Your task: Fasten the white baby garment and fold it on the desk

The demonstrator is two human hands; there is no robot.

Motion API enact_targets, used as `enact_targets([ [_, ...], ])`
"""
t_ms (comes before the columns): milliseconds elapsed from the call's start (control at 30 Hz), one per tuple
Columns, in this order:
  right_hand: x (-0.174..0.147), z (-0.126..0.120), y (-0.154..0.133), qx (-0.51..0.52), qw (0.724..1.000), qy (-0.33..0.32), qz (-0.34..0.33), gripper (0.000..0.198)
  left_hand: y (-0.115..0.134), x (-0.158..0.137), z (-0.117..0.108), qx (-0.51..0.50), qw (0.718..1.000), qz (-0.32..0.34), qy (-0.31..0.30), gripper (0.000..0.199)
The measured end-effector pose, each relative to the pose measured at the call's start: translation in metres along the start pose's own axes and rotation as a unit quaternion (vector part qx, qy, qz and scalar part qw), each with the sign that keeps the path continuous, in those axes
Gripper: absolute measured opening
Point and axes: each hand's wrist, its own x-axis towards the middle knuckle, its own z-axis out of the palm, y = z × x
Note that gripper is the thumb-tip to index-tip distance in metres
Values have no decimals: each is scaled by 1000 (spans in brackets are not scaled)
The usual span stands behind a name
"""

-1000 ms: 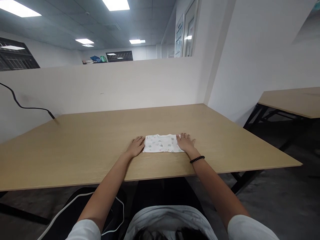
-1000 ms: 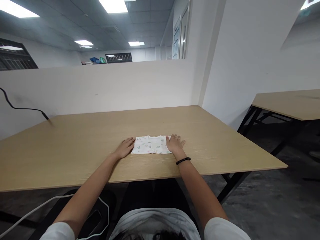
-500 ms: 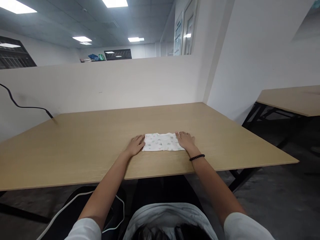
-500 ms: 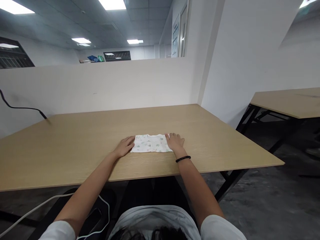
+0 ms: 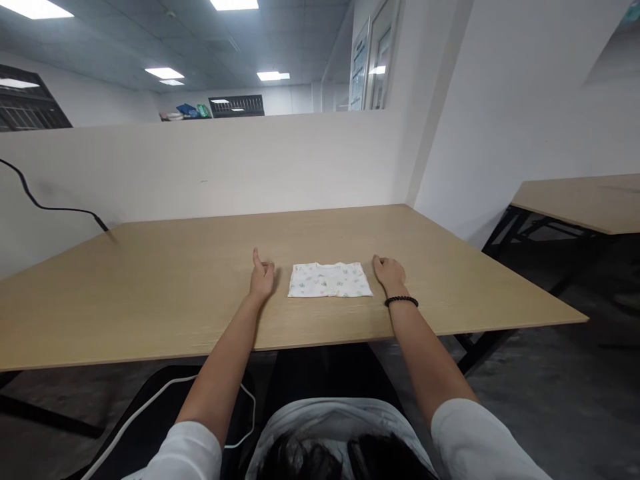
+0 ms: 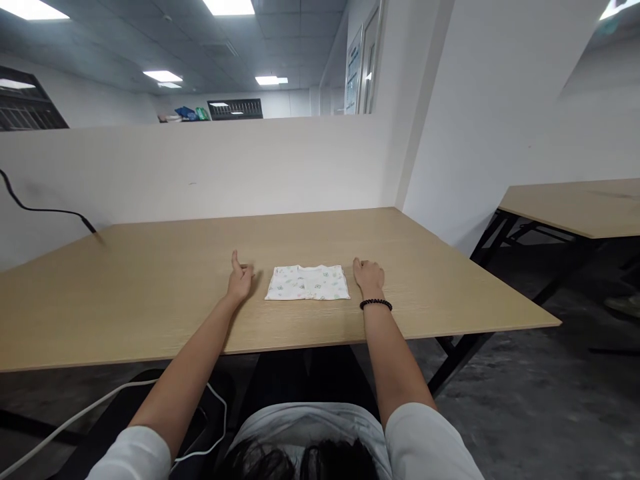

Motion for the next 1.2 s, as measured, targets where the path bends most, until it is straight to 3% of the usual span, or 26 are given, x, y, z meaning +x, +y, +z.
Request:
enact_targets([
  [200, 0, 0, 1, -7, 1000, 0, 9, 60, -6, 11, -4, -9, 996, -88, 31, 73],
  [533, -1, 0, 3, -18, 1000, 4, -10, 59, -12, 13, -2, -66, 991, -104, 52, 59],
  [733, 2, -1, -1, -39, 998, 9, -53, 57, -4, 16, -4, -19, 990, -129, 62, 42],
  [900, 14, 9, 2, -15, 999, 18, -49, 64, -1, 21, -5, 0, 989, -138, 58, 34],
  [1200, 42, 41, -27, -96, 979, -25, -178, 59, 3, 22, 0, 50, 992, -117, 19, 32],
])
